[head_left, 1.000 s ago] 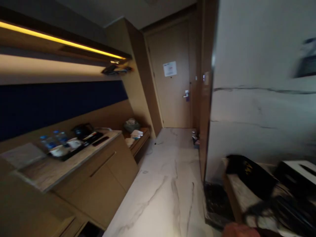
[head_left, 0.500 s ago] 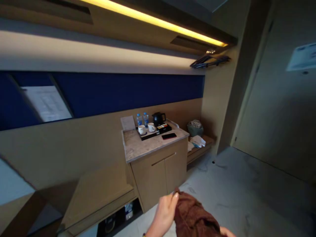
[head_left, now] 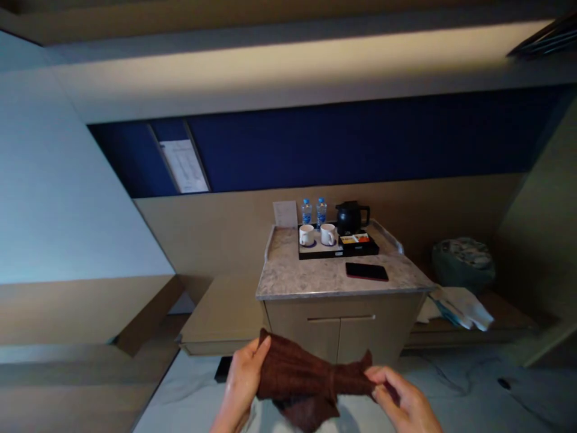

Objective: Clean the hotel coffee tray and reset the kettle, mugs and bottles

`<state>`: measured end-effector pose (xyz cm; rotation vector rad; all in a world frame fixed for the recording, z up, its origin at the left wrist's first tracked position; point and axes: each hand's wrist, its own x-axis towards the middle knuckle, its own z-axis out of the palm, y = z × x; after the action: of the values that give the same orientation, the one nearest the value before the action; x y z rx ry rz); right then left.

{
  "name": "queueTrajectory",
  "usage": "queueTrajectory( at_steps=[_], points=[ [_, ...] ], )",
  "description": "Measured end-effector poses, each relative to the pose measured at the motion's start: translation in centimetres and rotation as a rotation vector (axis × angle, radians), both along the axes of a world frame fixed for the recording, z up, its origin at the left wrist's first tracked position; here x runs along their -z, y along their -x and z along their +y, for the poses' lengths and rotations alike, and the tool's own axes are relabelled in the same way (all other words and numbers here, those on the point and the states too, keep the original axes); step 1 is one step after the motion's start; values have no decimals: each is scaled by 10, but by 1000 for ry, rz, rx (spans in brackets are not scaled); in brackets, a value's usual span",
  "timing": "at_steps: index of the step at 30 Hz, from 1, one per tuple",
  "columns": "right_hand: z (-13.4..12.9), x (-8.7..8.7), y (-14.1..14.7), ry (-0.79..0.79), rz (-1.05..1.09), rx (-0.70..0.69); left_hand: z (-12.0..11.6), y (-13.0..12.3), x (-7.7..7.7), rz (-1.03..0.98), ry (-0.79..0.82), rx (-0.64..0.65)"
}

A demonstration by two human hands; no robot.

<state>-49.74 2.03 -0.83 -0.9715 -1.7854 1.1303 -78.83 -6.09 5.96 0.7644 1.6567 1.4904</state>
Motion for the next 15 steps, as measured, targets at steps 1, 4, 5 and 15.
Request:
queueTrajectory(
  at_steps=[1, 4, 5, 15],
  points=[
    [17, -14, 10, -60, 20, -9, 5, 5, -10, 5, -13, -76],
    [62, -55, 50, -131, 84, -75, 32, 28, -47, 54, -122, -247],
    [77, -67, 65, -135, 100, -96, 47, 38, -60, 68, -172, -284],
    [224, -49, 206, -420, 37, 42, 216, 127, -24, 997, -98, -307]
  ],
)
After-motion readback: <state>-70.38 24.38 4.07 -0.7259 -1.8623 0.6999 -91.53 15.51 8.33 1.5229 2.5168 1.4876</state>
